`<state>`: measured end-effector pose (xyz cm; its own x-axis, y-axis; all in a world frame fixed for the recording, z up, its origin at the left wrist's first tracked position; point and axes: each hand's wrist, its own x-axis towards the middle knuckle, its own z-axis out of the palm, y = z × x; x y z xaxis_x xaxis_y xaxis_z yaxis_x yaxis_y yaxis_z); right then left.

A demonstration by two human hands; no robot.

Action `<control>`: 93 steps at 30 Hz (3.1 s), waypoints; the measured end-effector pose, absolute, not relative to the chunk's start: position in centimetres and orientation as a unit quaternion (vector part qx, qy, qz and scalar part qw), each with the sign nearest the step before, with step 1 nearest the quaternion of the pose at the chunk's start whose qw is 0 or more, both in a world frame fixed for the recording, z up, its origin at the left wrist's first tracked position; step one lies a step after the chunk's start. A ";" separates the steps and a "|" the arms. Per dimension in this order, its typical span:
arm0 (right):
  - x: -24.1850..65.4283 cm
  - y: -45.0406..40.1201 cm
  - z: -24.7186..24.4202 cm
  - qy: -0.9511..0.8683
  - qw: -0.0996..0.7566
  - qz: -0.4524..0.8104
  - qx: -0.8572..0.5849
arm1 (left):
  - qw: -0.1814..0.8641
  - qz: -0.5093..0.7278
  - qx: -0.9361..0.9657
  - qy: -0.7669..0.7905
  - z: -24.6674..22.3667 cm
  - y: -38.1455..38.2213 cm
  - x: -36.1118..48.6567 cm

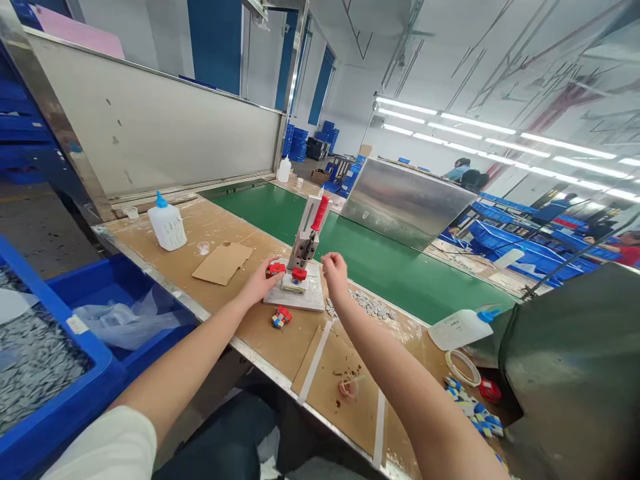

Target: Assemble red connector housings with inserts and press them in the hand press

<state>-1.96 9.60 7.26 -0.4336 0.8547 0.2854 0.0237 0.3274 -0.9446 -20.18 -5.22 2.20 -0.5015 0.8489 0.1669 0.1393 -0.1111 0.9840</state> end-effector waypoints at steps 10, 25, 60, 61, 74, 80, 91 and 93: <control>-1.4 8.9 2.2 -0.770 0.318 0.452 -0.319 | 0.230 0.561 0.471 0.640 1.2 -1.0 -21.2; 1.9 8.3 9.6 -0.825 0.437 0.283 -0.221 | 0.327 0.574 0.501 0.559 -1.5 2.3 -20.7; 3.7 7.6 6.3 -0.946 0.317 -0.008 0.070 | 0.268 0.558 0.535 0.576 -1.9 1.6 -19.4; 3.7 7.7 6.1 -0.947 0.312 -0.014 0.071 | 0.264 0.549 0.542 0.579 -1.9 1.4 -19.5; 4.1 8.5 6.9 -0.957 0.273 -0.013 0.102 | 0.217 0.461 0.603 0.614 -2.1 0.9 -19.6; 3.9 8.4 6.5 -0.957 0.275 -0.007 0.096 | 0.210 0.467 0.605 0.610 -2.3 1.0 -19.6; 2.5 11.5 4.4 -0.971 0.202 -0.036 0.126 | 0.233 0.486 0.613 0.578 -1.6 0.2 -19.8; 2.5 11.0 5.0 -0.976 0.184 -0.042 0.109 | 0.235 0.479 0.617 0.578 -1.4 -0.1 -19.7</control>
